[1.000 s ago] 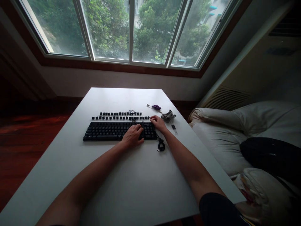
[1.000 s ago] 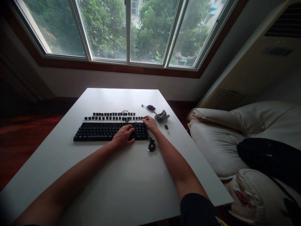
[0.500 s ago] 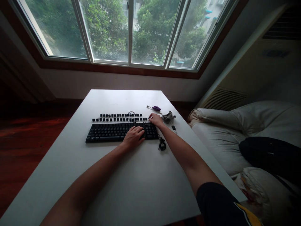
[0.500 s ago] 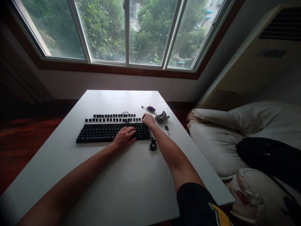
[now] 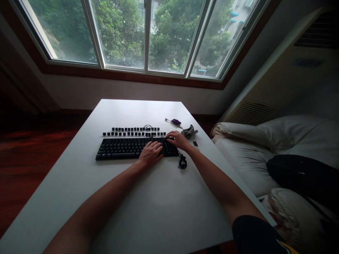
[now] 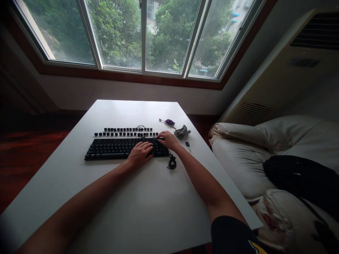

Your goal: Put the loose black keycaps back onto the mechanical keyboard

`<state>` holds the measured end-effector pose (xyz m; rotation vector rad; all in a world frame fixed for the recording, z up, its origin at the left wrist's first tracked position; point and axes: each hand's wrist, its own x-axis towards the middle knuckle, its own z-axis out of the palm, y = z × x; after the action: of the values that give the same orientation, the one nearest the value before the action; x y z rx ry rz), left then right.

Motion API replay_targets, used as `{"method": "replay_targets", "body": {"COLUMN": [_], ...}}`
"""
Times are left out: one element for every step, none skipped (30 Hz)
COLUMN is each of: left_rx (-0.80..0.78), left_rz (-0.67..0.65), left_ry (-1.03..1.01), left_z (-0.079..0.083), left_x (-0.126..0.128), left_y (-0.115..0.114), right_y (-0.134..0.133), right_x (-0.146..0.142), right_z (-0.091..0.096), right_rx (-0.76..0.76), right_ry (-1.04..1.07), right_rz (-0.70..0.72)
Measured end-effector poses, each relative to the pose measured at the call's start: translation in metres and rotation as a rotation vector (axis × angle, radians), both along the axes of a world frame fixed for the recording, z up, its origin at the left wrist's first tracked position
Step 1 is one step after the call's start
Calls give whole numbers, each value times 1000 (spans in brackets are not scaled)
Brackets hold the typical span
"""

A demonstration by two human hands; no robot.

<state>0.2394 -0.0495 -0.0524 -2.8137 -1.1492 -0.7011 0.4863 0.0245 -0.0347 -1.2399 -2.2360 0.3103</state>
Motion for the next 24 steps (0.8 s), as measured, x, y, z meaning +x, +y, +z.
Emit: {"method": "replay_targets", "body": {"left_rx": [-3,-5,-8,-10,-10,-9,-8,-7,-5,-3,-2,-2,-2,-4,-6,-9,-12,-13,-14,-13,-11,-10,-9,-8], "left_rz": [1,2,2,1,1,1,1,1,0,-1,-3,-3,-2,-2,-1,1,1,2,3,3,3,3,3,4], "left_ry": [-2,-3,-3,-4,-4,-4,-4,-3,-2,-1,0,0,0,-1,-2,-3,-2,-2,-1,0,1,2,2,2], "left_z": [0,0,0,0,1,1,2,2,2,2,3,3,3,3,3,3,3,3,3,3,3,3,2,2], "left_x": [0,0,0,0,0,0,0,0,0,0,0,0,0,-1,-1,-1,-1,-1,-1,-1,-1,-1,-1,-1], "left_y": [0,0,0,-1,-1,-1,-1,-2,-2,-2,-2,-2,-2,-2,-2,-2,-2,-2,-3,-3,-2,-2,-2,-2], "right_y": [-1,-2,-2,-3,-3,-4,-4,-4,-5,-5,-5,-5,-4,-4,-4,-3,-3,-3,-4,-4,-4,-5,-6,-6], "right_x": [-1,-2,-4,-5,-7,-8,-10,-11,-13,-14,-15,-16,-16,-16,-16,-15,-15,-14,-14,-14,-15,-15,-16,-17], "right_z": [1,1,1,1,1,1,2,2,3,5,6,7,9,10,11,12,12,13,13,13,13,13,13,13], "right_rx": [-7,-16,-23,-27,-28,-26,-24,-23,-24,-28,-34,-43,-53,-64,-74,-80,-84,-85,-85,-83,-78,-70,-59,-48], "right_ry": [-5,-11,-21,-32,-44,-56,-68,-79,-89,-98,-106,-114,-119,-122,-122,-119,-115,-110,-108,-111,-119,-131,-144,-153], "right_rz": [20,29,32,32,30,29,29,28,27,27,29,32,34,35,38,42,49,58,68,73,68,58,44,34]}}
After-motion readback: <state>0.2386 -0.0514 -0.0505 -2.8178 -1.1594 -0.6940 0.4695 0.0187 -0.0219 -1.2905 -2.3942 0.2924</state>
